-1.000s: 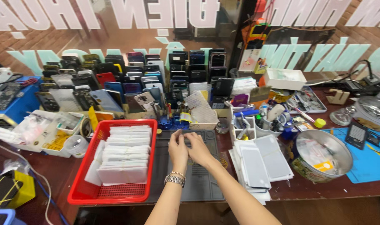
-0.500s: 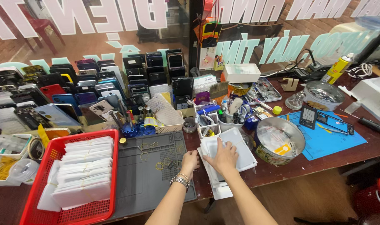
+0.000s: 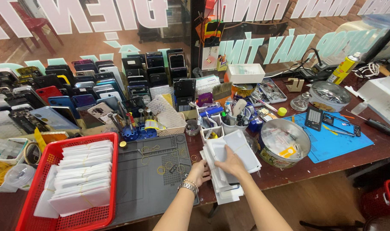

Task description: The person repeatedly picks up phone cases, wraps each in a white paper sleeve, and stacks them into a red basket. The person also handles rubber bands and stacks of white paper sleeves on a cluttered workbench.

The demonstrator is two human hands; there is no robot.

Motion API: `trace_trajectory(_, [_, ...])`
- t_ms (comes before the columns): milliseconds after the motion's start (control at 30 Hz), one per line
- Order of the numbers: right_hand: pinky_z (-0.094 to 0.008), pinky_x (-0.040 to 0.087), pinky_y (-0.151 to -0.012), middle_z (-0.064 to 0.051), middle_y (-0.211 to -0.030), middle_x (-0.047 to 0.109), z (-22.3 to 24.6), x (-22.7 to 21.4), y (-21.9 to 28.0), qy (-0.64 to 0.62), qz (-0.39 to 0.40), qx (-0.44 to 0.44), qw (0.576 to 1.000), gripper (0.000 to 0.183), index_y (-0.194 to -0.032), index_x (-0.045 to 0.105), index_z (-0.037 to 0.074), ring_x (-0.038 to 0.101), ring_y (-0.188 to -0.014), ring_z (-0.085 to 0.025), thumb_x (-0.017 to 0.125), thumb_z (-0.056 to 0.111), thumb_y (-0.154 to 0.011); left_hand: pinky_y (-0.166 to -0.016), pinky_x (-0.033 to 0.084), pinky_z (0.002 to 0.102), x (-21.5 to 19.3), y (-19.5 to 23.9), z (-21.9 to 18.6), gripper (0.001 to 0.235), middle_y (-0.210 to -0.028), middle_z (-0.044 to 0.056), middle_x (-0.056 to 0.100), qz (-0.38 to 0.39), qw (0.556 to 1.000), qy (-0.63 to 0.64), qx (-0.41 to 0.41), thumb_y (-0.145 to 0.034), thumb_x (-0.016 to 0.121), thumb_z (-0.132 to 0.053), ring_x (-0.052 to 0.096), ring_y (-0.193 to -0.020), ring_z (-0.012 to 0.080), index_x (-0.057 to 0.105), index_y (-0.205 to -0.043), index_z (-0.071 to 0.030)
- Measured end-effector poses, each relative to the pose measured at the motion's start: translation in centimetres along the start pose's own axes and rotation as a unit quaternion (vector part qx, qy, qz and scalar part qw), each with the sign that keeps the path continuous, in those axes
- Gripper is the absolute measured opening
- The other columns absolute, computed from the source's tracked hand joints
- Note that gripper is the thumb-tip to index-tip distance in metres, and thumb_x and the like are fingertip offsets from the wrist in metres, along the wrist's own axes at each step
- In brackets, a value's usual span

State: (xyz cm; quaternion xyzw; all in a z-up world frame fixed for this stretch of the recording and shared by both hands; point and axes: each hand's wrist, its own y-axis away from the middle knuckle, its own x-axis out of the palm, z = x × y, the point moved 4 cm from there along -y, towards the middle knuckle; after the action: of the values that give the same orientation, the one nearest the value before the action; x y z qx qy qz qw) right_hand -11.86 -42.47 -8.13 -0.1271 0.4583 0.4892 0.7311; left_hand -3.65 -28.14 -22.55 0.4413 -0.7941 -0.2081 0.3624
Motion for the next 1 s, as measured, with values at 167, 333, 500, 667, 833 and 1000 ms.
trace_trajectory(167, [-0.039,0.044,-0.112,-0.024,-0.145,0.056,-1.3,0.4,-0.6,-0.104,0.038,0.018,0.994,0.103,-0.16,0.029,0.015,0.057,-0.134,-0.036,0.074,0.044,-0.071,-0.105,0.051,0.048,1.0,-0.1,0.0,0.048,-0.137,0.016,0.06,0.006,1.0,0.001,-0.005,-0.095,0.063,-0.029,0.061,-0.119,0.0309,0.057,-0.133,-0.001])
trace_trajectory(333, [-0.038,0.042,-0.113,-0.021,-0.15,0.051,-1.0,-0.2,0.3,-0.182,0.071,0.013,0.981,0.1,-0.158,0.032,0.016,0.053,-0.138,-0.031,0.076,0.042,-0.073,-0.1,0.048,0.045,2.2,3.2,-1.5,0.052,-0.127,0.013,0.063,-0.037,0.997,-0.044,0.042,-0.092,0.069,-0.037,0.06,-0.114,0.0266,0.056,-0.131,-0.005])
trace_trajectory(500, [-0.042,0.037,-0.116,-0.023,-0.15,0.051,0.1,-0.5,1.8,-0.252,0.103,0.029,0.962,0.101,-0.16,0.03,0.02,0.05,-0.14,-0.033,0.075,0.042,-0.073,-0.104,0.051,0.047,3.5,6.2,-2.9,0.059,-0.131,0.011,0.061,-0.015,0.996,-0.03,0.089,-0.093,0.073,-0.032,0.061,-0.123,0.0257,0.044,-0.137,-0.007])
trace_trajectory(667, [-0.05,0.028,-0.113,-0.014,-0.157,0.04,1.3,-0.6,2.2,-0.32,0.173,0.047,0.93,0.098,-0.163,0.03,0.024,0.034,-0.144,-0.031,0.073,0.04,-0.076,-0.101,0.055,0.047,-0.4,9.0,-4.4,0.051,-0.134,0.013,0.065,0.061,0.993,0.051,0.083,-0.092,0.062,-0.024,0.065,-0.122,0.027,0.051,-0.139,-0.007])
trace_trajectory(833, [-0.051,0.047,-0.104,-0.023,-0.138,0.057,3.3,1.8,1.0,-0.503,0.258,0.047,0.823,0.094,-0.159,0.037,0.012,0.055,-0.127,-0.038,0.075,0.04,-0.077,-0.102,0.055,0.044,-5.6,12.9,-5.6,0.052,-0.136,0.01,0.065,0.057,0.988,0.094,0.109,-0.096,0.061,-0.025,0.066,-0.122,0.0228,0.049,-0.144,-0.01])
trace_trajectory(1000, [-0.048,0.045,-0.106,-0.013,-0.137,0.053,6.3,5.2,0.0,-0.226,0.073,-0.099,0.966,0.091,-0.153,0.036,0.015,0.055,-0.126,-0.03,0.083,0.037,-0.079,-0.099,0.054,0.042,-9.9,16.5,-7.5,0.055,-0.131,0.011,0.069,-0.017,0.983,0.104,0.148,-0.093,0.066,-0.033,0.067,-0.119,0.0243,0.057,-0.141,-0.007])
